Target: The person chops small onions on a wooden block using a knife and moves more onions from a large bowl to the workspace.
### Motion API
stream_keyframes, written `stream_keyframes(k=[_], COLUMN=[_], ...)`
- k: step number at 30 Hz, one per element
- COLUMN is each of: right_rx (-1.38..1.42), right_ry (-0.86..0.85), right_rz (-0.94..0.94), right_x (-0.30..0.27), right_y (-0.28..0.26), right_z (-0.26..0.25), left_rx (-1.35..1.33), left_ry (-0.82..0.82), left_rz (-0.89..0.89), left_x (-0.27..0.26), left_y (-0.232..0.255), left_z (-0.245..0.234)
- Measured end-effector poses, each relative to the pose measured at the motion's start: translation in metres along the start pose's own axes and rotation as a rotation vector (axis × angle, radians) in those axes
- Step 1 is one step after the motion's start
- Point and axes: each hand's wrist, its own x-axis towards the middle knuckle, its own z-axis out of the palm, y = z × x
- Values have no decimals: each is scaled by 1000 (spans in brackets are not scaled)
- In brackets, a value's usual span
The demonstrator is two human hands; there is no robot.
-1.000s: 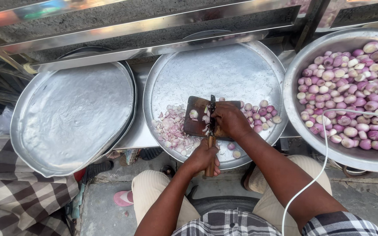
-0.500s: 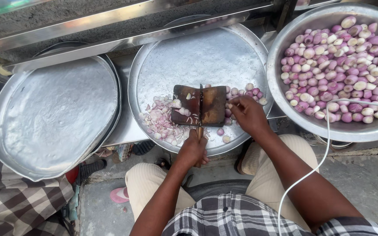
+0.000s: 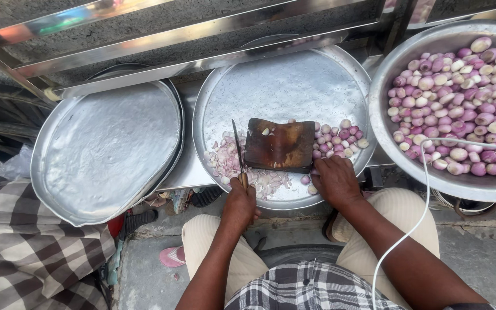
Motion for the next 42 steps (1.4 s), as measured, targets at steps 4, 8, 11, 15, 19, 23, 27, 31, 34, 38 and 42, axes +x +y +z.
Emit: stream_keyframes(k=[4, 8, 11, 15, 19, 23, 27, 31, 34, 38, 42], right_rx=[213, 461, 460, 270, 187, 270, 290, 335, 350, 399, 447], right_ry=[284, 270, 249, 275, 320, 284, 216, 217, 210, 192, 149], right_rz=[85, 81, -74, -328, -395, -288, -174, -234, -232, -215, -184], right_x=[0, 12, 33, 63, 69, 60, 68, 79, 82, 87, 95], right_y=[-7, -11, -23, -38, -36, -34, -37, -35, -35, -35, -34], right_z=[-17, -34, -33, -17, -10, -8, -4, -5, -4, -2, -4], left_rx=[180, 10, -72, -130, -84, 1, -54, -58, -112, -97, -71], left_ry=[-102, -188, -94, 17, -75, -200, -242, -253, -301, -309, -261], left_rz=[84, -5, -4, 5, -4, -31, -71, -47, -58, -62, -42], left_x=[-7, -4, 2, -5, -14, -17, -9, -2, 4, 9, 15], left_y=[14, 17, 17, 14, 17, 21, 25, 30, 35, 37, 40], left_z=[25, 29, 20, 15, 20, 27, 29, 30, 30, 38, 37])
